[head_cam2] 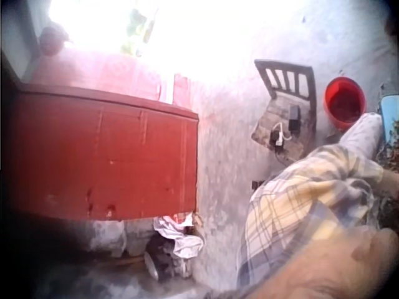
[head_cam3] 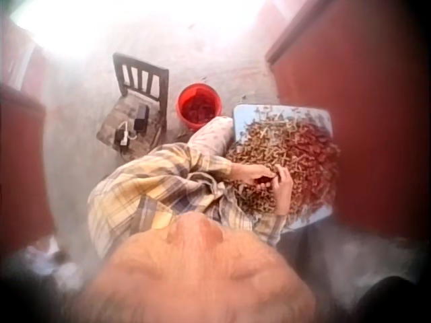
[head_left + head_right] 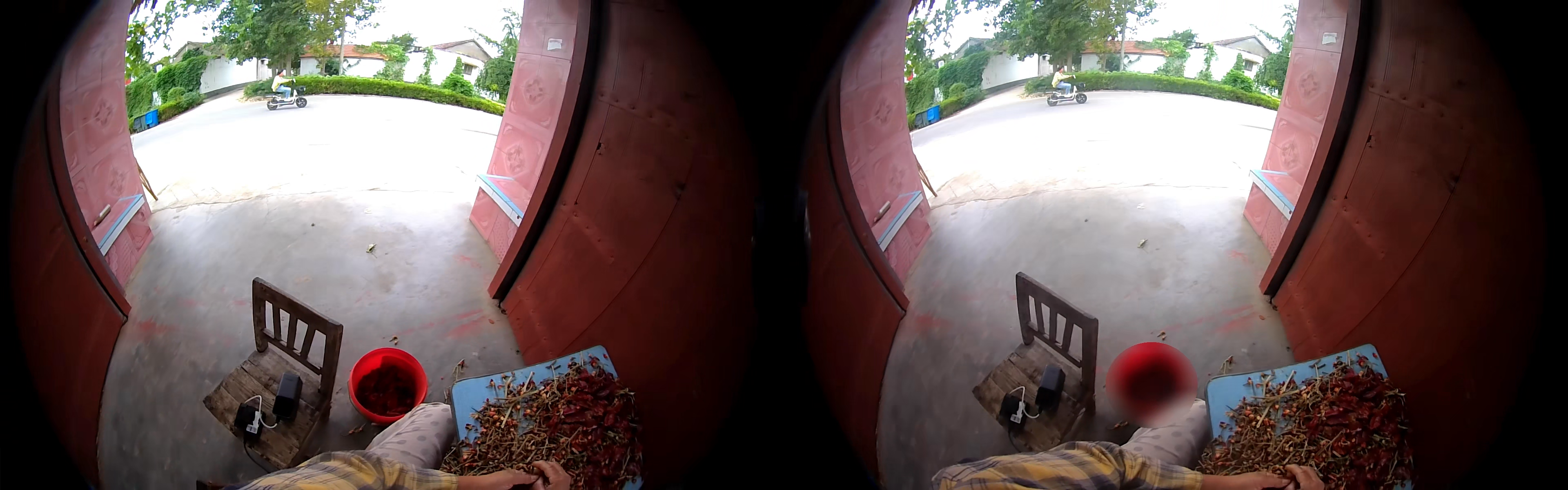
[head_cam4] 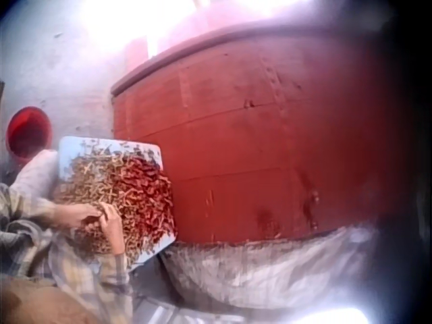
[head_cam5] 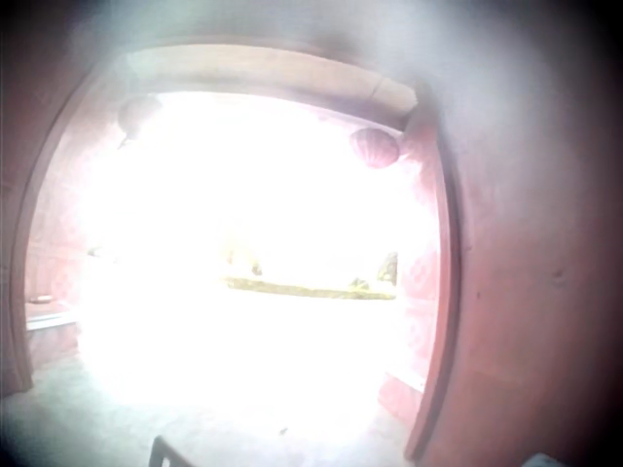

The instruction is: The person sits at a table and repeatedly picks up dried red chilies, removes the stems by hand, and places the de-stemmed chilies into a red bucket. The person occasionally pauses to look around before resuming the task.

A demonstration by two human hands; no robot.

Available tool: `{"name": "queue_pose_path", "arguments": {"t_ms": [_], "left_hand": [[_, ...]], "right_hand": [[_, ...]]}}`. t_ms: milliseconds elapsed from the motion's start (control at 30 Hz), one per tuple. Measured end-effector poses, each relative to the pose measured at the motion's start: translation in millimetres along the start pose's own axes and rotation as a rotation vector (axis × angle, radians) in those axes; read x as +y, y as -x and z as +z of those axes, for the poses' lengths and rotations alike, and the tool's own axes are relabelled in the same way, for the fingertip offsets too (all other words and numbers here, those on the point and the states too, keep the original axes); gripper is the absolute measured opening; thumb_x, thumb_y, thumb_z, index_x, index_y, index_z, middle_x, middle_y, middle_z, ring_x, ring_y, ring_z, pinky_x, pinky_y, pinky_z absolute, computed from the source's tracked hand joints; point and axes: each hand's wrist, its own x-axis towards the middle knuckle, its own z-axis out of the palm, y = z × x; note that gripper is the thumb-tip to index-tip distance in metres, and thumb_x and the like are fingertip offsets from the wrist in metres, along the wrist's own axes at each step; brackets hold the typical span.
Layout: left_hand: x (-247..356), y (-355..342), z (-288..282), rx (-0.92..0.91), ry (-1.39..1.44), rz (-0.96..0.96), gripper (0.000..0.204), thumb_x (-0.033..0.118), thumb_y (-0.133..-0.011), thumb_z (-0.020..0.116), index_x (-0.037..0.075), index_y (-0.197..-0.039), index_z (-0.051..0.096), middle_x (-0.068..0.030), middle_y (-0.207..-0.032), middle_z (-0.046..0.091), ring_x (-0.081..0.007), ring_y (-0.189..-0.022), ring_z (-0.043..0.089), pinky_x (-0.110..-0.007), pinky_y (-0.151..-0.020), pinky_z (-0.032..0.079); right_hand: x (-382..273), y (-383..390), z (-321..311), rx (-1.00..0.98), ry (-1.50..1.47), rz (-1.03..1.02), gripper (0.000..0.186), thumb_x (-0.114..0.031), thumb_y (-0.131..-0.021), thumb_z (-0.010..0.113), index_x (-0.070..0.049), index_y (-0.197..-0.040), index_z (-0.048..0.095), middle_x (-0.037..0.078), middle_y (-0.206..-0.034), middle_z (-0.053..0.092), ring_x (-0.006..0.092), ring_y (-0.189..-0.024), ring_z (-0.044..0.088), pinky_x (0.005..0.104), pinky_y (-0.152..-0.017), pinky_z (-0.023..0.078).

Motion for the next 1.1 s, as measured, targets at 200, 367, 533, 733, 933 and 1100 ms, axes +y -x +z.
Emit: {"name": "queue_pose_path", "arguments": {"t_ms": [200, 367, 533, 733, 933, 1100], "left_hand": [[12, 29, 21, -0.137, -0.098, -0.018, 0.029, 0.023, -0.098, 0.047, 0.007, -0.075, 0.053, -0.0015, -0.064, 0.048, -0.0115, -0.051, 0.038, -0.027, -0.049, 0.036], [8, -13, -91, -0.112, 0.149, -0.213, 0.009, 0.013, -0.094, 0.047, 0.010, -0.094, 0.056, -0.0020, -0.080, 0.054, -0.0107, -0.059, 0.045, -0.024, -0.048, 0.034], [31, 11, -79, 0.053, 0.094, -0.223, 0.014, 0.002, -0.086, 0.048, 0.008, -0.097, 0.054, -0.0046, -0.087, 0.056, -0.0131, -0.062, 0.045, -0.025, -0.051, 0.034], [28, 10, -77, -0.029, 0.212, -0.193, 0.007, 0.004, -0.088, 0.053, 0.011, -0.090, 0.052, -0.0040, -0.089, 0.051, -0.0125, -0.068, 0.044, -0.025, -0.055, 0.035], [18, 10, -71, 0.038, 0.111, -0.183, 0.006, 0.005, -0.089, 0.055, 0.011, -0.089, 0.052, -0.0042, -0.087, 0.054, -0.0116, -0.065, 0.045, -0.025, -0.054, 0.035], [17, 13, -74, 0.126, 0.079, -0.170, 0.006, 0.005, -0.088, 0.055, 0.011, -0.087, 0.053, -0.0049, -0.086, 0.056, -0.0131, -0.065, 0.046, -0.026, -0.053, 0.034]], "right_hand": [[0, 7, 0, -0.052, -0.114, 0.211, 0.038, 0.002, -0.079, 0.044, 0.000, -0.114, 0.058, 0.017, -0.105, 0.060, 0.0318, -0.093, 0.060, 0.0383, -0.080, 0.049], [83, -36, 51, 0.018, -0.185, 0.216, 0.037, -0.001, -0.084, 0.046, -0.002, -0.119, 0.056, 0.017, -0.112, 0.059, 0.0328, -0.096, 0.060, 0.0408, -0.082, 0.049], [171, -29, 83, 0.108, -0.216, 0.219, 0.036, -0.005, -0.088, 0.048, -0.004, -0.124, 0.054, 0.017, -0.119, 0.057, 0.0338, -0.099, 0.060, 0.0434, -0.083, 0.050], [219, -32, 92, 0.263, 0.213, 0.352, 0.043, -0.015, -0.089, 0.057, -0.008, -0.130, 0.049, 0.016, -0.130, 0.049, 0.0353, -0.105, 0.058, 0.0447, -0.085, 0.051], [237, -52, 115, 0.233, 0.344, 0.255, 0.045, -0.014, -0.080, 0.067, -0.012, -0.123, 0.054, 0.011, -0.116, 0.050, 0.0316, -0.103, 0.056, 0.0432, -0.080, 0.051], [228, -39, 126, 0.199, 0.272, 0.095, 0.030, -0.007, -0.078, 0.064, -0.012, -0.108, 0.062, 0.007, -0.102, 0.053, 0.0276, -0.097, 0.057, 0.0409, -0.077, 0.050]]}}
